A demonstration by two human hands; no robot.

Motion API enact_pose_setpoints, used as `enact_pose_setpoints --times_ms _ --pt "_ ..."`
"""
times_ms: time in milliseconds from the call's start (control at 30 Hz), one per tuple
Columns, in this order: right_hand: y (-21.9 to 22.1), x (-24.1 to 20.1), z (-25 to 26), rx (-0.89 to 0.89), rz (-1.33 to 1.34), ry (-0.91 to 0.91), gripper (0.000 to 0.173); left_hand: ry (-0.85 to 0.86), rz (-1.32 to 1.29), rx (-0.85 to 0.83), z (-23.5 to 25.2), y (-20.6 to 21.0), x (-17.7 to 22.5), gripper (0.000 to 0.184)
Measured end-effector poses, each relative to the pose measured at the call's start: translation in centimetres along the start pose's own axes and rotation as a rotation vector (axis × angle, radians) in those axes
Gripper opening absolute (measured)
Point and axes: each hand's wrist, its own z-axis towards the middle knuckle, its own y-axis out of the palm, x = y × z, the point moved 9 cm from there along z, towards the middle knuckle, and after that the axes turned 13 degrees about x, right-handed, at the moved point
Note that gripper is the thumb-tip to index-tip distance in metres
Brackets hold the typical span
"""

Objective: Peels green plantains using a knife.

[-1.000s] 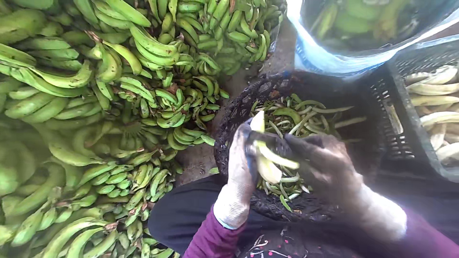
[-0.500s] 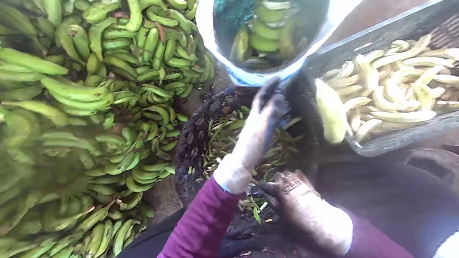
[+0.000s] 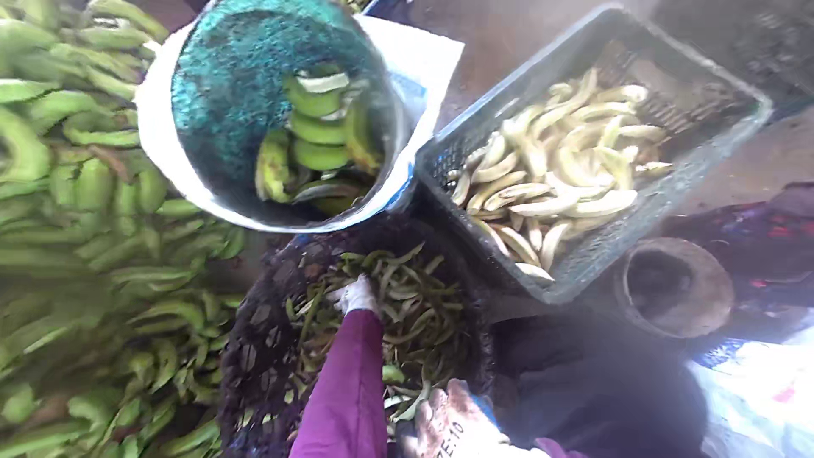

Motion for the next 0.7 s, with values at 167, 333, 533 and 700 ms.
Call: enact_pose_setpoints --times_ms 167,333,533,700 --pt "1.7 0.0 0.0 -0.13 0.022 0.012 0.02 -0.218 -0.43 0.029 -1.0 -2.2 -1.8 0.09" --pt "-0.9 -0.4 0.6 -0.025 0.045 0.062 0.019 -0.076 -1.144 -0.195 -3.8 -8.0 -4.5 0.044" --pt "-2.3 -0.3 1.0 0.04 0.239 0.079 0.036 0.295 -1.985 -0.709 -8.7 -18.3 -9.1 0.039" --pt "-3.6 -2.6 2.1 0.117 0.653 0.146 0.037 0.155 -2.196 -0.351 -11.4 -22.9 -12.7 0.063"
